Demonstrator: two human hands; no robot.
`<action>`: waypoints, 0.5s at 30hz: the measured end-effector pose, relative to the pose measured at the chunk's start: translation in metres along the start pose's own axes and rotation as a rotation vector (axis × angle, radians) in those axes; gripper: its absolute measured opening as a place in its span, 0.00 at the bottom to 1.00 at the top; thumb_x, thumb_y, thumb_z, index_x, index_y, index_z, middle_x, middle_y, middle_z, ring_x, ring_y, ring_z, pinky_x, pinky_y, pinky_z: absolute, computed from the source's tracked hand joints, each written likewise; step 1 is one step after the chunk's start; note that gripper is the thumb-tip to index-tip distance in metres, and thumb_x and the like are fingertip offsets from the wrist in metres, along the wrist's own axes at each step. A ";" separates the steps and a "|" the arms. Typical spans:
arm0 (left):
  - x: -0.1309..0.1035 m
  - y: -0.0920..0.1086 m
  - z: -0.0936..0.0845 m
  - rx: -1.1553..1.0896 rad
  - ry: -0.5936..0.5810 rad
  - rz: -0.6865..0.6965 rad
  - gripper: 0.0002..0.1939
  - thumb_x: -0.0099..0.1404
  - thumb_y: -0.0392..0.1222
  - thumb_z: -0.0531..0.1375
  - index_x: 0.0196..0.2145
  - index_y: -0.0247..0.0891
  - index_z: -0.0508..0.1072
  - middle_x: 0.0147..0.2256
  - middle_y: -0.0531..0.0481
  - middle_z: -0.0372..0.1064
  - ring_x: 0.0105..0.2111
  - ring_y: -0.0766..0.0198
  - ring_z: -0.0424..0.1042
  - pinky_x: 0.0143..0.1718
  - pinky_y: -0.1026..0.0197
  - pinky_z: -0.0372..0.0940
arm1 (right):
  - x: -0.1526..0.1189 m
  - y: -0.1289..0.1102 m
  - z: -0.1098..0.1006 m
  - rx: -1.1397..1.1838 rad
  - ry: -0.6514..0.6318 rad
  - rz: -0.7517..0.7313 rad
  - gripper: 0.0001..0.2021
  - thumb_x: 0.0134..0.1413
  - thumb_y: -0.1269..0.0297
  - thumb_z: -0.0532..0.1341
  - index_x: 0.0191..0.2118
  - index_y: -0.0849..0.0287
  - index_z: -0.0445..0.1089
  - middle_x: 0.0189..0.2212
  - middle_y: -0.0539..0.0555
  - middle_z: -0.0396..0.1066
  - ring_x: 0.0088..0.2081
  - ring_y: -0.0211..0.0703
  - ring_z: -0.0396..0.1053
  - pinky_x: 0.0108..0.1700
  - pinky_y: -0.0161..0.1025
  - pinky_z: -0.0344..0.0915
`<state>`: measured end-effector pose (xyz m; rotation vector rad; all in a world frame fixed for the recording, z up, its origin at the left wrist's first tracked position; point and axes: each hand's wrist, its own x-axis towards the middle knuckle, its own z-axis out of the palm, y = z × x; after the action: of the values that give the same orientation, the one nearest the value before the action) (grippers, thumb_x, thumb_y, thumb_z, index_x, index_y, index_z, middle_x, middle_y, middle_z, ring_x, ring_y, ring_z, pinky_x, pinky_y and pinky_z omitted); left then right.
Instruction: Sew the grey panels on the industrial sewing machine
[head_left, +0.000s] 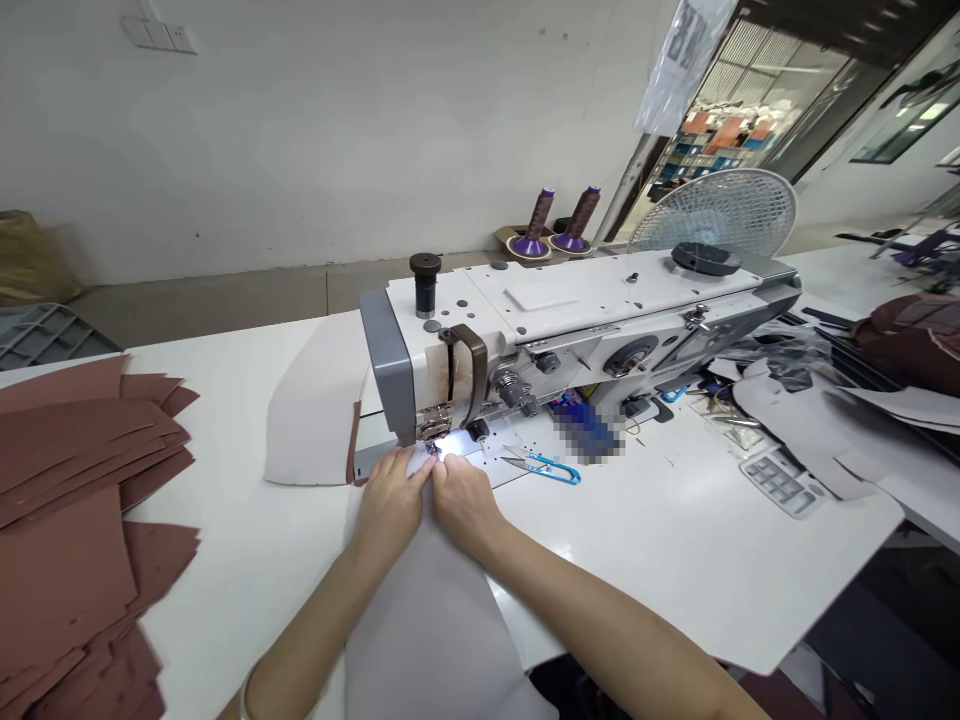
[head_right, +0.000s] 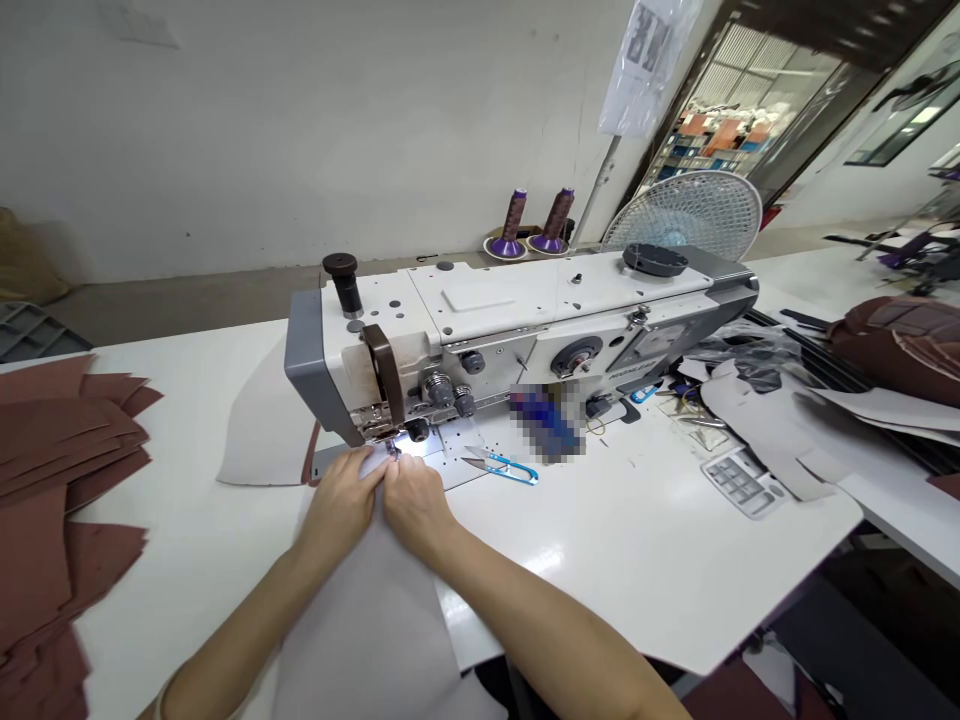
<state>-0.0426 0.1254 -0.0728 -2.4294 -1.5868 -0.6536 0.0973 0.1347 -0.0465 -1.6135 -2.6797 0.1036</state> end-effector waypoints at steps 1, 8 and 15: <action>0.000 0.000 0.000 -0.012 0.004 -0.008 0.20 0.63 0.28 0.49 0.48 0.41 0.72 0.48 0.39 0.68 0.49 0.51 0.64 0.47 0.48 0.64 | 0.000 0.000 0.000 0.002 0.003 -0.002 0.10 0.59 0.78 0.47 0.36 0.61 0.63 0.33 0.57 0.66 0.35 0.44 0.64 0.30 0.36 0.57; 0.000 0.001 -0.002 -0.045 0.008 -0.020 0.22 0.62 0.28 0.49 0.48 0.44 0.73 0.48 0.42 0.67 0.50 0.53 0.64 0.50 0.48 0.64 | -0.005 0.000 0.006 0.029 0.032 0.015 0.10 0.58 0.79 0.47 0.36 0.61 0.62 0.32 0.57 0.66 0.33 0.44 0.64 0.30 0.36 0.57; 0.001 0.000 -0.001 -0.034 0.012 0.004 0.22 0.61 0.27 0.49 0.47 0.42 0.72 0.48 0.42 0.65 0.50 0.54 0.62 0.51 0.49 0.64 | -0.003 -0.001 0.006 0.022 0.025 0.002 0.11 0.57 0.80 0.47 0.36 0.61 0.62 0.32 0.57 0.66 0.33 0.44 0.63 0.28 0.36 0.56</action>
<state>-0.0422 0.1258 -0.0719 -2.4464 -1.5791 -0.6987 0.0978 0.1308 -0.0522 -1.6007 -2.6491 0.1115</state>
